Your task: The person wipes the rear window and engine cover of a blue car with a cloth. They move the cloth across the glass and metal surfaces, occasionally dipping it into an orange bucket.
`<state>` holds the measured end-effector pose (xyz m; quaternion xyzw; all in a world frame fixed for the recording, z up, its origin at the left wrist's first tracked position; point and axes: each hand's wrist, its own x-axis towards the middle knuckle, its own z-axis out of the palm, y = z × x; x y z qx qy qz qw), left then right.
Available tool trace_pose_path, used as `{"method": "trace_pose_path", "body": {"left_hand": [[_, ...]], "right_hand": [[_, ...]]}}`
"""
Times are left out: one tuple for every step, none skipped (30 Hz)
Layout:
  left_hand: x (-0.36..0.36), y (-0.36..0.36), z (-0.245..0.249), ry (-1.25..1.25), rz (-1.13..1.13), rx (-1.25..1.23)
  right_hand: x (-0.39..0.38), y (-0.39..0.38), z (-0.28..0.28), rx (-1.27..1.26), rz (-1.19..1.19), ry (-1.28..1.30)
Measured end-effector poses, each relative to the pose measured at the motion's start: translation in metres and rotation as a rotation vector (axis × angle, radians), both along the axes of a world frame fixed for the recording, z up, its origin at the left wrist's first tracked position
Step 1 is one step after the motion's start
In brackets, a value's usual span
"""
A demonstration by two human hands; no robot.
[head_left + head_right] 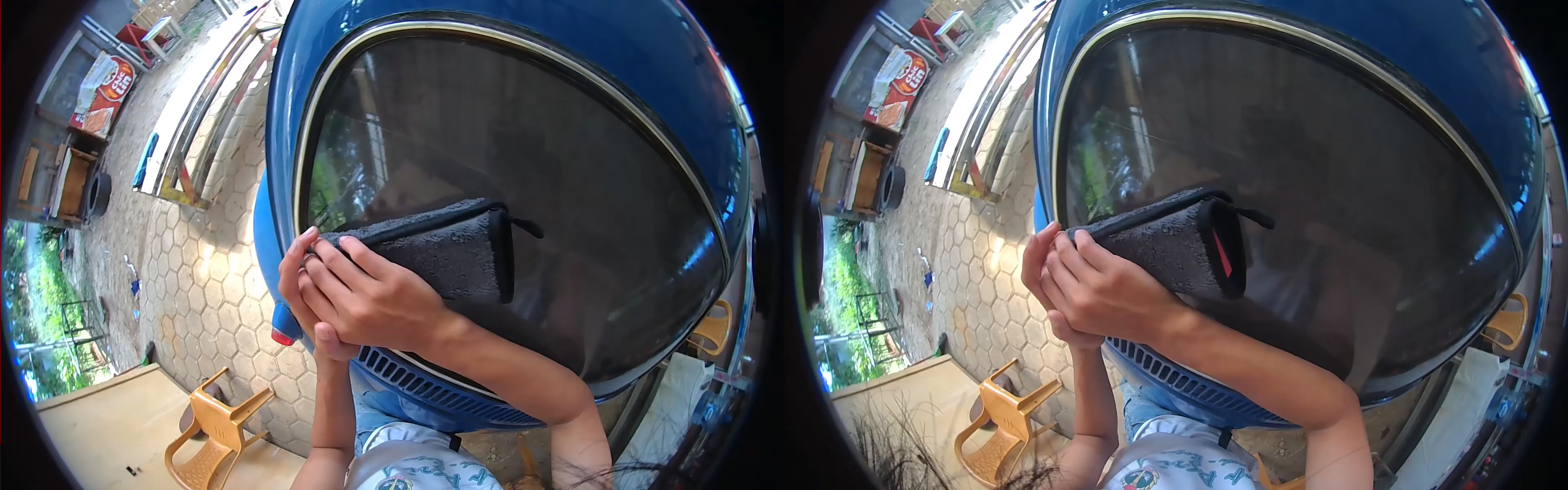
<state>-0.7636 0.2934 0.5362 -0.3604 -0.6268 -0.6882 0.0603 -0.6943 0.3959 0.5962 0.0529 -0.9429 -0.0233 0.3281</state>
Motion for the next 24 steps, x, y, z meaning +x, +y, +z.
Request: {"method": "trace_pose_path", "body": {"left_hand": [[-0.002,0.008,-0.004,-0.115,-0.053,0.112],[-0.005,0.010,-0.010,-0.189,-0.123,0.176],[-0.007,0.003,-0.014,-0.152,-0.060,-0.013],[-0.011,0.000,-0.017,-0.015,-0.030,-0.163],[-0.011,-0.002,-0.020,0.115,0.040,-0.295],[-0.011,-0.003,-0.022,0.247,0.116,-0.418],[-0.017,-0.008,-0.027,0.363,0.075,-0.480],[-0.012,-0.008,-0.003,0.438,0.108,-0.594],[-0.004,-0.005,0.023,0.514,0.130,-0.711],[0.000,0.001,0.034,0.530,0.170,-0.749],[0.003,0.010,0.046,0.590,0.166,-0.740],[0.007,0.027,0.047,0.546,0.063,-0.654],[0.008,0.040,0.049,0.499,-0.039,-0.568],[0.006,0.042,0.049,0.517,-0.039,-0.567],[0.004,0.044,0.050,0.534,-0.039,-0.562],[-0.003,0.047,0.051,0.562,-0.039,-0.548],[-0.009,0.042,0.049,0.609,-0.058,-0.555],[-0.017,0.030,0.044,0.648,-0.073,-0.563],[-0.028,0.021,0.046,0.692,-0.081,-0.560],[-0.040,0.009,0.050,0.751,-0.026,-0.555],[-0.053,0.001,0.056,0.715,0.023,-0.543],[-0.068,-0.003,0.054,0.577,0.078,-0.557],[-0.084,-0.004,0.046,0.442,0.133,-0.567],[-0.094,-0.006,0.031,0.276,0.144,-0.588]], "right_hand": [[-0.006,-0.001,-0.005,-0.059,0.074,0.047],[-0.005,-0.001,-0.004,-0.123,0.149,0.080],[-0.004,-0.002,-0.002,-0.183,0.227,0.112],[0.006,0.005,0.004,-0.246,0.307,0.131],[0.017,0.010,0.012,-0.311,0.388,0.144],[0.024,0.013,0.022,-0.369,0.351,0.336],[0.034,0.022,0.037,-0.322,0.250,0.430],[0.045,0.036,0.054,-0.313,0.139,0.449],[0.046,0.050,0.059,-0.325,-0.020,0.521],[0.045,0.067,0.063,-0.373,-0.128,0.626],[0.047,0.077,0.066,-0.465,-0.241,0.641],[0.051,0.083,0.068,-0.561,-0.351,0.648],[0.053,0.090,0.068,-0.511,-0.428,0.555],[0.054,0.094,0.065,-0.459,-0.504,0.459],[0.053,0.096,0.063,-0.403,-0.577,0.364],[0.053,0.088,0.065,-0.333,-0.639,0.239],[0.053,0.084,0.064,-0.322,-0.659,0.223],[0.052,0.080,0.063,-0.311,-0.675,0.199],[0.050,0.080,0.063,-0.288,-0.687,0.185],[0.050,0.080,0.061,-0.293,-0.697,0.169],[0.051,0.081,0.061,-0.285,-0.696,0.172],[0.052,0.080,0.060,-0.282,-0.696,0.172],[0.052,0.080,0.059,-0.278,-0.696,0.177],[0.052,0.079,0.058,-0.270,-0.696,0.178]]}}
